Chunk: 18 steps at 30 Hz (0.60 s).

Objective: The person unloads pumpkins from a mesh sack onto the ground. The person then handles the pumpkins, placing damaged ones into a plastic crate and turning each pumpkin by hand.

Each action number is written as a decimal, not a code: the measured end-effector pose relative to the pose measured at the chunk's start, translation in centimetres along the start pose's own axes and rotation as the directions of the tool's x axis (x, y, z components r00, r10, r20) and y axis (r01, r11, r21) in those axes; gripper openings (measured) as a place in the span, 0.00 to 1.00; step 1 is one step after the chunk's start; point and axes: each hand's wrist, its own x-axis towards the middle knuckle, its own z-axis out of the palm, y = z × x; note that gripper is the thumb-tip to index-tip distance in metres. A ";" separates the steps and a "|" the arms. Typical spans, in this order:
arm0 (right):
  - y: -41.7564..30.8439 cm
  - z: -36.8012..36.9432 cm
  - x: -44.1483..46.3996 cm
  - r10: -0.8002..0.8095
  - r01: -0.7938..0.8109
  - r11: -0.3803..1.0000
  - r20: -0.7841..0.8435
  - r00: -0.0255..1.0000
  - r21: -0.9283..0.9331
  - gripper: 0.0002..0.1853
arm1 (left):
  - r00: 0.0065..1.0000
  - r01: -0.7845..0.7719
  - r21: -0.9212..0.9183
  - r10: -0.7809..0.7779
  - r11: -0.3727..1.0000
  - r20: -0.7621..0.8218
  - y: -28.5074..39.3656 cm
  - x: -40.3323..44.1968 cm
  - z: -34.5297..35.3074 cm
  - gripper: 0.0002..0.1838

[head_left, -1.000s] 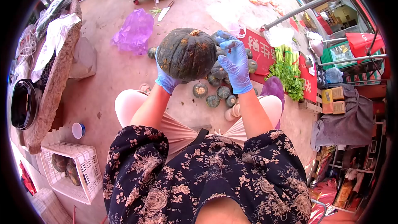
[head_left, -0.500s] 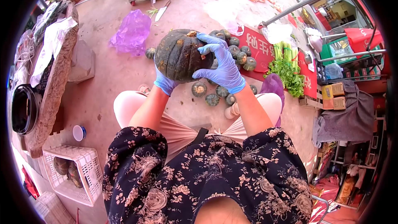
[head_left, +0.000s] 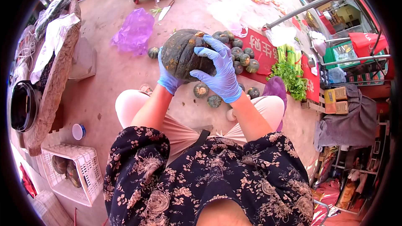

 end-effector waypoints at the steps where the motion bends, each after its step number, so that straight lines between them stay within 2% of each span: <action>1: -0.1 0.0 -0.3 -0.010 0.010 1.000 0.010 1.000 0.006 0.27 | 0.999 -0.018 0.057 0.020 0.998 -0.037 -0.1 -0.1 0.3 0.38; 3: -0.5 -0.3 -1.1 -0.031 0.031 0.999 0.027 0.999 0.014 0.24 | 0.992 -0.044 0.171 0.063 0.984 -0.106 -0.2 -0.3 1.1 0.35; 4: -0.4 -0.4 -1.6 -0.030 0.029 0.999 0.019 0.999 0.031 0.20 | 0.989 -0.042 0.150 0.063 0.988 -0.136 -0.1 -0.2 0.9 0.38; 5: 0.3 -0.1 -2.3 0.094 -0.086 0.987 -0.054 0.994 0.139 0.22 | 0.993 -0.043 0.146 0.058 0.988 -0.100 0.0 -0.2 0.9 0.38; 7: 1.9 0.8 -3.4 0.356 -0.281 0.887 -0.154 0.922 0.368 0.26 | 0.999 -0.042 0.138 0.046 0.990 -0.027 0.1 -0.2 1.2 0.38; 8: 2.1 1.7 -3.3 0.583 -0.366 0.613 -0.089 0.807 0.700 0.37 | 0.983 -0.046 0.229 0.085 0.972 -0.161 0.1 -0.3 1.7 0.38; 11: 4.4 3.0 -3.2 0.587 -0.471 0.428 0.159 0.794 0.771 0.46 | 0.920 -0.043 0.339 0.170 0.940 -0.353 0.2 -0.1 1.5 0.39; 12: 6.3 4.1 -4.1 0.592 -0.439 0.376 0.152 0.791 0.816 0.45 | 0.927 -0.048 0.387 0.185 0.921 -0.327 0.7 0.0 0.8 0.39; 14: 6.5 4.0 -4.2 0.578 -0.325 0.134 0.193 0.793 0.936 0.42 | 0.939 -0.062 0.472 0.212 0.880 -0.271 1.6 -0.2 -0.9 0.39; 16: 6.8 4.1 -4.8 0.568 -0.235 -0.149 0.278 0.775 0.960 0.40 | 0.925 -0.090 0.402 0.226 0.911 -0.305 1.2 -0.3 1.0 0.38; 17: 7.0 4.1 -5.2 0.565 -0.237 -0.183 0.300 0.769 0.954 0.40 | 0.915 -0.108 0.369 0.238 0.923 -0.327 1.2 -0.4 1.7 0.38; 18: 6.9 4.3 -5.5 0.558 -0.240 -0.222 0.325 0.764 0.945 0.40 | 0.938 -0.065 0.337 0.173 0.939 -0.299 1.4 -0.2 1.2 0.36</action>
